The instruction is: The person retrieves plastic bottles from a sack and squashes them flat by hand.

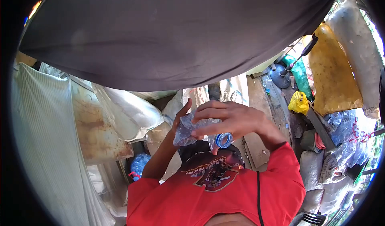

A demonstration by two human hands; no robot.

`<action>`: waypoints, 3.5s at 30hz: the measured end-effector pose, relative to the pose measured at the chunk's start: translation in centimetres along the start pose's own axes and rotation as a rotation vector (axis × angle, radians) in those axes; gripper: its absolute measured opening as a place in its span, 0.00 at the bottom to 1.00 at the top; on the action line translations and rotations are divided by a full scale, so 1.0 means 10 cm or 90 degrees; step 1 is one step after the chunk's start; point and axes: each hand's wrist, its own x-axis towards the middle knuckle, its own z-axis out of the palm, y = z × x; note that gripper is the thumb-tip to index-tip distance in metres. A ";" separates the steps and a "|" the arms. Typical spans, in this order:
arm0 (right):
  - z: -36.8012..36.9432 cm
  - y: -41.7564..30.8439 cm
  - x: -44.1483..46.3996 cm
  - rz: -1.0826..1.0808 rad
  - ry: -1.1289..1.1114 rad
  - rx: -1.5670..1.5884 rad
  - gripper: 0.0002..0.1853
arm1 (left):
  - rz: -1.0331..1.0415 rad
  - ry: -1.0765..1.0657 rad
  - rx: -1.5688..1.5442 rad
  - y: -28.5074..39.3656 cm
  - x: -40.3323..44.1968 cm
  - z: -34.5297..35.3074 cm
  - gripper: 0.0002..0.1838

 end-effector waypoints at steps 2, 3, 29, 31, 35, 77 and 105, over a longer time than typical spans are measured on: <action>-0.07 -0.12 0.04 0.081 -0.087 0.025 0.41 | 0.009 0.056 0.024 0.03 -0.06 0.00 0.35; -0.07 -0.12 0.04 0.090 -0.102 0.032 0.41 | 0.007 0.071 0.033 0.07 -0.10 0.02 0.35; 1.21 0.96 -0.48 0.523 0.805 0.941 0.33 | 1.211 0.204 1.575 0.49 -0.21 0.03 0.09; 1.23 0.98 -0.46 0.608 0.820 0.929 0.33 | 1.190 0.156 1.576 0.44 -0.20 -0.01 0.08; 1.22 1.16 -0.50 0.567 0.824 0.894 0.31 | 1.090 0.196 1.531 0.31 -0.14 -0.04 0.12; 1.67 1.62 -0.63 0.737 0.660 0.157 0.19 | 0.629 0.440 1.186 -0.02 0.65 -0.91 0.16; 0.94 0.98 -0.61 0.559 0.439 0.514 0.26 | 0.308 0.121 0.723 0.31 0.38 -0.38 0.27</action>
